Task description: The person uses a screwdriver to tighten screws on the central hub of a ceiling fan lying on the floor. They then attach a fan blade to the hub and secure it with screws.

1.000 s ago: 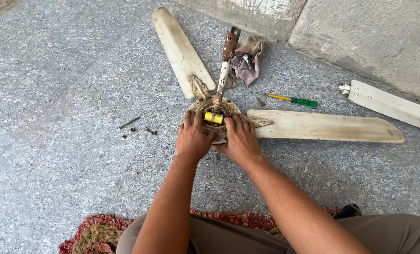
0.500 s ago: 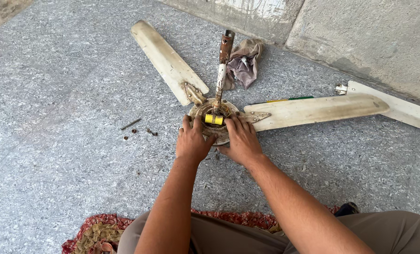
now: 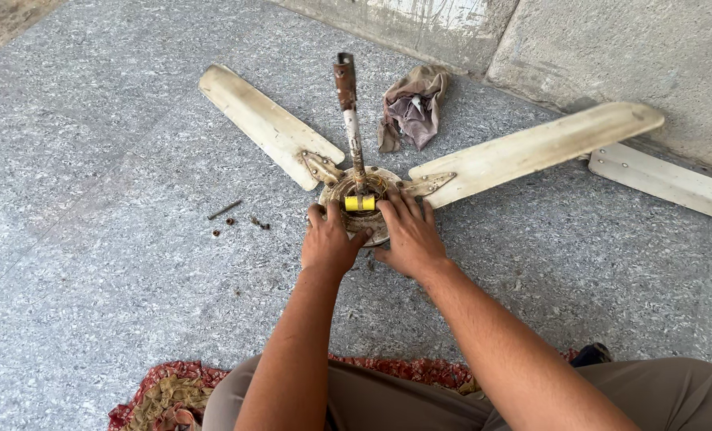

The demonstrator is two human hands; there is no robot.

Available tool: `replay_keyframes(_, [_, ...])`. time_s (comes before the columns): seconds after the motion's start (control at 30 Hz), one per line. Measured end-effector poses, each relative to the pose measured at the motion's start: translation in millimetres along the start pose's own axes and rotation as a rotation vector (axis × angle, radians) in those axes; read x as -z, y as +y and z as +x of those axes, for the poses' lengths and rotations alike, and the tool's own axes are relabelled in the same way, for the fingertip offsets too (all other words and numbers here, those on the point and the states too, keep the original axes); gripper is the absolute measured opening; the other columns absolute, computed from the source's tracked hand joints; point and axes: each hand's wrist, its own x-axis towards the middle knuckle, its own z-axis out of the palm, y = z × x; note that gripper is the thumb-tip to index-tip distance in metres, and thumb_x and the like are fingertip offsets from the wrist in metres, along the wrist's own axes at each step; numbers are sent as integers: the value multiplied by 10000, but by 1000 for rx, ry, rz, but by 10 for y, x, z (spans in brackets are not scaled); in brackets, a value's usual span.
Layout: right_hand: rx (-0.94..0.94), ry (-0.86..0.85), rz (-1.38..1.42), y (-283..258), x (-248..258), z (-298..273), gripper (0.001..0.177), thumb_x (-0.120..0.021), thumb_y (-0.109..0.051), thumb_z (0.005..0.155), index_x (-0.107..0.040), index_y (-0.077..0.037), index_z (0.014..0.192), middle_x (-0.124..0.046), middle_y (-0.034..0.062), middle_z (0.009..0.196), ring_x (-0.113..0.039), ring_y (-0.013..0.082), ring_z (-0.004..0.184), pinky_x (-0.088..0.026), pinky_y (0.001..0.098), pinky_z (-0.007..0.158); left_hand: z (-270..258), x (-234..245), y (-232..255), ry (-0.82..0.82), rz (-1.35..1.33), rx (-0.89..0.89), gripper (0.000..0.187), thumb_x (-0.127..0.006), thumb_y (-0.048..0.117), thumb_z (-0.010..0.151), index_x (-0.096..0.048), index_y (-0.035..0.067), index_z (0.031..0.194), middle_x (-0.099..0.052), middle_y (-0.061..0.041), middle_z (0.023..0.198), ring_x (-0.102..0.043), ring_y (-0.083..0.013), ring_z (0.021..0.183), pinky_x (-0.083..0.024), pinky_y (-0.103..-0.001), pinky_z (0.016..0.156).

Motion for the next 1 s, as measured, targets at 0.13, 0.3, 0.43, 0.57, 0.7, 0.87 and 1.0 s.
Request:
replay_keyframes(0.13, [6,-22,-12,8,1,14,1019,-949,-375,699,-331,-101,1462,-232,208,1649,-232,394,1523,-147,668,1223,-7,28,52,-73,15,70,949,-793,572,818,-359,44,1476,-356,-268,1453,-628,-432,1190,-606,-428,932])
replay_keyframes(0.3, [-7,-25,17,14,-17,-1,1044,-952,-397,693,-322,-87,1465,-229,206,1648,-231,392,1521,-133,665,1231,-5,58,97,-104,52,97,978,-797,608,814,-357,35,1472,-358,-275,1436,-627,-434,1182,-613,-428,907])
replay_keyframes(0.43, [-15,30,56,10,-37,-63,1027,-912,-478,712,-342,-104,1481,-259,181,1643,-228,380,1537,-107,692,1229,38,31,34,-58,41,81,1036,-860,600,742,-371,29,1454,-404,-246,1380,-633,-427,1168,-597,-435,927])
replay_keyframes(0.57, [-45,74,52,-14,-41,-86,1136,-870,-628,691,-303,-85,1512,-232,174,1658,-182,407,1534,-66,738,1194,125,-78,-68,35,-152,93,1039,-939,497,651,-409,38,1417,-389,-244,1424,-643,-436,1161,-575,-453,968])
replay_keyframes(0.7, [-151,-9,12,-40,-32,-78,1200,-853,-678,690,-241,-130,1565,-197,160,1666,-127,415,1544,-58,776,1170,232,-207,-173,42,-338,146,1188,-969,416,593,-311,42,1509,-147,-307,1632,-643,-459,1176,-561,-441,1015])
replay_keyframes(0.87, [-120,21,104,-5,-89,-70,1166,-848,-659,677,-305,-152,1577,-147,146,1692,-96,459,1537,-246,701,1168,332,-337,-267,26,-435,150,1334,-1002,429,576,-224,56,1594,-404,-317,1480,-535,-446,1312,-497,-463,1068])
replay_keyframes(1.0, [-102,17,185,2,-129,-76,1098,-843,-599,678,-371,-148,1562,-126,124,1729,-84,469,1542,-338,642,1150,307,-375,-244,9,-424,191,1307,-995,403,592,-236,56,1598,-526,-303,1399,-570,-430,1288,-497,-458,1073])
